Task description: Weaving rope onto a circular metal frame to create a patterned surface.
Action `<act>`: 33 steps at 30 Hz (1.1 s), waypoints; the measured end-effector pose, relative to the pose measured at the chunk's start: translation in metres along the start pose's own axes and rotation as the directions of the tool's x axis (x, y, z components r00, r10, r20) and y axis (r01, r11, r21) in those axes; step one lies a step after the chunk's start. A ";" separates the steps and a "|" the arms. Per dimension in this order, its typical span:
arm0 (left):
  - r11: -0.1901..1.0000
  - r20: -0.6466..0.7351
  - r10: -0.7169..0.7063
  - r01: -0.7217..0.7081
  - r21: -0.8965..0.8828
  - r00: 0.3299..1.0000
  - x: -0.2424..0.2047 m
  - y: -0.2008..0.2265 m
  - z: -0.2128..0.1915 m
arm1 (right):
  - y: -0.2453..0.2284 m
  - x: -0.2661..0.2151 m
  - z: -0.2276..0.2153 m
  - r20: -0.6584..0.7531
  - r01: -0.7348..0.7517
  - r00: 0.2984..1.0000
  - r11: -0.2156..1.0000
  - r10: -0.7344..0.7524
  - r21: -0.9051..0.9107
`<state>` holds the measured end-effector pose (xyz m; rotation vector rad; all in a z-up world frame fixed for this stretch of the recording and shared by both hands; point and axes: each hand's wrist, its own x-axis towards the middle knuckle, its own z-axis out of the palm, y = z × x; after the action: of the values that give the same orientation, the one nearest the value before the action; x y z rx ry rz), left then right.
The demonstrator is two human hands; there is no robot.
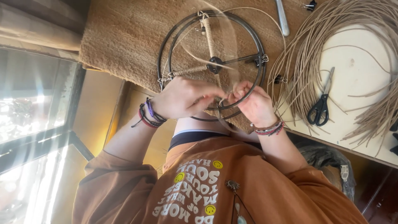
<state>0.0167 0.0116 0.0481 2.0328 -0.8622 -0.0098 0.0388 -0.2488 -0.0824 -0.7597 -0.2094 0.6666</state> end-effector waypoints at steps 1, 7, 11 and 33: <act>1.000 0.003 0.002 -0.002 -0.002 1.000 0.003 0.004 -0.001 | 0.000 -0.001 0.000 -0.004 0.003 1.000 1.000 -0.003 0.000; 0.940 -0.139 -0.061 0.103 0.326 0.988 0.014 0.015 0.010 | 0.014 0.000 -0.020 -0.022 0.051 0.999 0.996 -0.049 0.067; 0.802 -0.183 0.156 -0.017 0.597 0.971 0.029 0.020 0.026 | 0.006 0.004 0.002 -0.066 0.138 0.988 0.989 -0.141 -0.045; 0.964 -0.364 0.026 -0.120 -0.237 0.931 -0.022 -0.008 0.037 | -0.004 0.007 -0.026 -0.028 0.115 0.991 0.934 -0.132 -0.338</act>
<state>-0.0069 -0.0003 0.0135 1.6881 -0.6658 0.2721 0.0563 -0.2615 -0.0989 -1.0807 -0.3275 0.4960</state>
